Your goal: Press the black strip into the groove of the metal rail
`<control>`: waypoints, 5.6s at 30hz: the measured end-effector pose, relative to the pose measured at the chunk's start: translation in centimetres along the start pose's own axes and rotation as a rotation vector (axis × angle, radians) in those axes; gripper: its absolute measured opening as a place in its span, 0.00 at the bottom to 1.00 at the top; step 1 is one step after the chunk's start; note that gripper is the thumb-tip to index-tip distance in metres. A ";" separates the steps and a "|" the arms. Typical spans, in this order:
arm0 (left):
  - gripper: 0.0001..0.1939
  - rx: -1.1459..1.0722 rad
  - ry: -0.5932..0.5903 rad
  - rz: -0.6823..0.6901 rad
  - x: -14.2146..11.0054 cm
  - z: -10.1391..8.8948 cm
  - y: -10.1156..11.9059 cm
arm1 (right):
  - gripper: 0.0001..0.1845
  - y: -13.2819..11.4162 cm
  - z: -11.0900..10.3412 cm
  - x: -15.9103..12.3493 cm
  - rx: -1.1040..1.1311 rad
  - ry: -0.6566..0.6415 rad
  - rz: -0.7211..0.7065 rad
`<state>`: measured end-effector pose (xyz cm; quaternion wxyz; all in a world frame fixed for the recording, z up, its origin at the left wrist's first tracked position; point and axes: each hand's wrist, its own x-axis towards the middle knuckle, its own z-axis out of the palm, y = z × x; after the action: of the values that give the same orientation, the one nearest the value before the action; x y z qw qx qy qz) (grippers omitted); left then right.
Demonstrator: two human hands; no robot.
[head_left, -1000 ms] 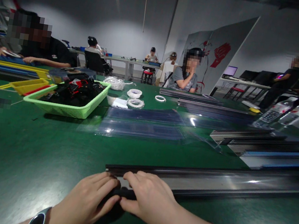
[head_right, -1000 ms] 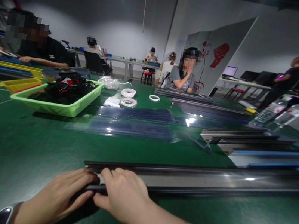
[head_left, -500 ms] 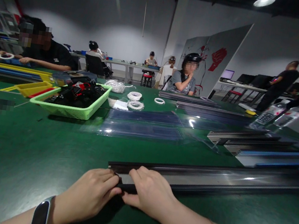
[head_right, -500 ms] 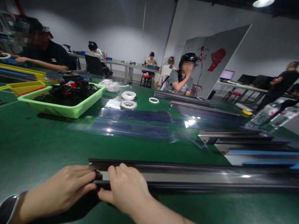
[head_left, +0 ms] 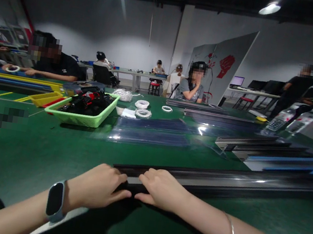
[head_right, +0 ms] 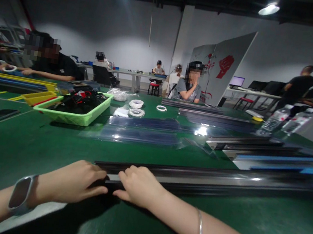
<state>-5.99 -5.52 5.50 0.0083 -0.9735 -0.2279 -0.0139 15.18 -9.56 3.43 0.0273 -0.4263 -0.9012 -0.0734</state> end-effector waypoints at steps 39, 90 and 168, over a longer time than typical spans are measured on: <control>0.15 0.116 0.323 -0.154 1.9 5.4 2.4 | 0.16 -0.9 1.0 -0.1 0.181 0.015 0.164; 0.04 0.014 0.246 -0.018 1.7 5.3 1.8 | 0.32 -0.6 0.7 -0.3 0.388 -0.019 0.307; 0.06 -0.007 0.095 -0.076 1.9 4.1 2.2 | 0.26 -0.9 1.2 -0.3 0.267 0.006 0.257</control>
<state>-3.20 -6.59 1.48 0.0153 -0.9624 -0.2643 -0.0610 14.71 -10.16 2.10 0.0957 -0.5304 -0.8409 0.0495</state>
